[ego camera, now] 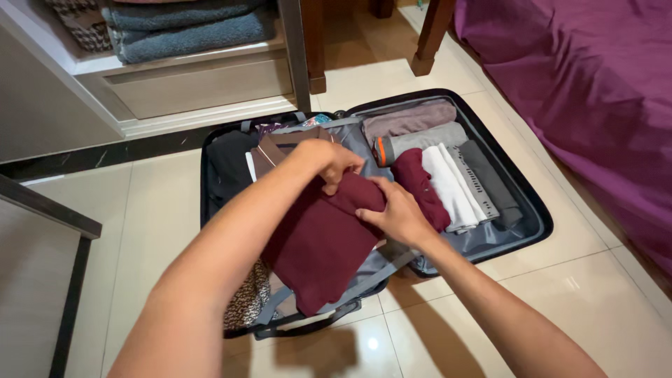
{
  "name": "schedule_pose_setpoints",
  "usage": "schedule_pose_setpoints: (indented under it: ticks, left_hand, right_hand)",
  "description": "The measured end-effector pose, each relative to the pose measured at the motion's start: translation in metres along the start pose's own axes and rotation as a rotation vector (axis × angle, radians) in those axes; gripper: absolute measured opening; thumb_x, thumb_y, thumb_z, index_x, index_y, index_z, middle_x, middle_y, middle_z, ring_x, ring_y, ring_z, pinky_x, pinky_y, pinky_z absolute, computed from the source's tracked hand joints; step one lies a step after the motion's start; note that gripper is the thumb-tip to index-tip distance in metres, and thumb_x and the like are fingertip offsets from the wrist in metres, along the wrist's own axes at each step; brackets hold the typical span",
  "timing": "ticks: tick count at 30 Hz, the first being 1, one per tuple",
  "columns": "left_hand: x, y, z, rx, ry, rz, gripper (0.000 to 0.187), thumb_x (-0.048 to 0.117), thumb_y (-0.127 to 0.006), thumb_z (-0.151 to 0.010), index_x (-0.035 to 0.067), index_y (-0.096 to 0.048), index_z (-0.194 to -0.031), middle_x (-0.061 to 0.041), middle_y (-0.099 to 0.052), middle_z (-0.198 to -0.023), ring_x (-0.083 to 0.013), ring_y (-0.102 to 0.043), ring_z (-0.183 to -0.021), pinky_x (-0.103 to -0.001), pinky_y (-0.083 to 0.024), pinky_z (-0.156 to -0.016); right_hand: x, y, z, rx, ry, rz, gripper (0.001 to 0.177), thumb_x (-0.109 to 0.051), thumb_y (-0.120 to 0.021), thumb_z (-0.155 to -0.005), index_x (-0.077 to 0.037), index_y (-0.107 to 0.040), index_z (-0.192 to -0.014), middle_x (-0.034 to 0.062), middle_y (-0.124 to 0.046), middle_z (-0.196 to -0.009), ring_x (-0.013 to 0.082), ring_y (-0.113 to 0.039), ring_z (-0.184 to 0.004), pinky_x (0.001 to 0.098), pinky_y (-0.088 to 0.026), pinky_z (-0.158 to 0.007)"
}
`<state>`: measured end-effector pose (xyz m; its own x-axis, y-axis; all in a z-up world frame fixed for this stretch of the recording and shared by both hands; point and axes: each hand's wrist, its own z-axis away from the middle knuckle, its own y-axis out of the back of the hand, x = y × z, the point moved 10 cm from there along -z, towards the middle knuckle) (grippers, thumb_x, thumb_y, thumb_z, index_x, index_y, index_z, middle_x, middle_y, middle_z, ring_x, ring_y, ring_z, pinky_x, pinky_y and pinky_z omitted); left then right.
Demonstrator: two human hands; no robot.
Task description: The person folds and places various clothing items and towels into an open suitcase on the floor. They retrieve items from a nearby drawer and wardrobe, arranging shirts, pants, and towels neatly inside the luggage.
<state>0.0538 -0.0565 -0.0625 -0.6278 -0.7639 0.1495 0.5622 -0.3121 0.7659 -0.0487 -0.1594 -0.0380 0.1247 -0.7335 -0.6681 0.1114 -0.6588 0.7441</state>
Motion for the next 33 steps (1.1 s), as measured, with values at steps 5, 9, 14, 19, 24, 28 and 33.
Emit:
schedule_pose_setpoints:
  ticks: [5,9,14,19,24,28,33]
  left_hand:
    - [0.005,0.016,0.018,0.312,-0.201,-0.122,0.095,0.018,-0.097,-0.05,0.019,-0.055,-0.135,-0.008,-0.056,-0.132,-0.0308,-0.052,-0.127,-0.043,-0.049,-0.098]
    - [0.019,-0.003,0.063,0.595,-0.31,-0.337,0.085,0.023,-0.095,-0.053,0.018,-0.059,-0.13,-0.008,-0.055,-0.13,-0.0276,-0.052,-0.124,-0.047,-0.047,-0.091]
    - [0.025,-0.029,0.121,0.918,-0.372,-0.693,0.052,0.028,-0.087,-0.079,0.012,-0.06,-0.121,-0.006,-0.056,-0.121,-0.0244,-0.056,-0.115,-0.042,-0.048,-0.089]
    - [0.021,-0.046,0.151,0.992,-0.326,-0.661,0.054,0.024,-0.084,-0.077,0.008,-0.059,-0.122,-0.006,-0.058,-0.112,-0.023,-0.058,-0.107,-0.039,-0.049,-0.085]
    - [-0.015,-0.038,0.129,0.539,-0.238,-0.121,0.101,0.025,-0.097,-0.044,0.005,-0.053,-0.132,-0.017,-0.05,-0.133,-0.0379,-0.05,-0.122,-0.043,-0.048,-0.091]
    - [-0.057,-0.061,0.106,0.042,0.05,0.183,0.087,0.038,-0.096,-0.054,0.011,-0.056,-0.126,-0.01,-0.063,-0.131,-0.0297,-0.061,-0.123,-0.042,-0.053,-0.101]
    - [-0.025,-0.08,0.112,0.109,-0.192,0.095,0.097,0.022,-0.099,-0.042,0.021,-0.056,-0.129,-0.007,-0.062,-0.131,-0.0289,-0.057,-0.124,-0.044,-0.05,-0.102]
  right_hand:
    - [-0.053,0.011,0.035,0.188,0.173,0.231,0.075,-0.016,-0.078,-0.079,-0.014,-0.049,-0.148,0.0175,-0.057,-0.123,0.0368,-0.062,-0.108,0.0471,-0.055,-0.081]
    - [-0.098,-0.001,0.066,0.328,0.407,0.499,0.073,-0.002,-0.067,-0.088,-0.011,-0.047,-0.158,0.0145,-0.058,-0.129,0.033,-0.061,-0.109,0.0406,-0.057,-0.082]
    - [-0.117,-0.014,0.083,0.28,0.528,0.402,0.07,-0.034,-0.076,-0.08,-0.014,-0.052,-0.143,0.0162,-0.058,-0.122,0.036,-0.058,-0.103,0.0477,-0.052,-0.084]
    - [-0.1,-0.01,0.071,0.253,0.335,0.065,0.07,-0.041,-0.074,-0.091,-0.008,-0.048,-0.147,0.0228,-0.055,-0.119,0.0407,-0.055,-0.109,0.0507,-0.049,-0.092]
    - [-0.094,-0.045,0.071,-0.062,0.095,0.294,0.076,-0.042,-0.073,-0.09,-0.03,-0.041,-0.157,0.0225,-0.055,-0.116,0.0395,-0.057,-0.104,0.0504,-0.049,-0.093]
    - [-0.139,-0.058,0.097,0.039,0.387,0.453,0.08,-0.026,-0.079,-0.078,-0.027,-0.048,-0.152,0.0231,-0.051,-0.13,0.0385,-0.053,-0.112,0.0498,-0.05,-0.086]
    - [-0.16,-0.072,0.122,0.065,0.537,0.563,0.08,-0.031,-0.08,-0.072,-0.026,-0.051,-0.147,0.0244,-0.049,-0.138,0.0388,-0.052,-0.114,0.0502,-0.047,-0.082]
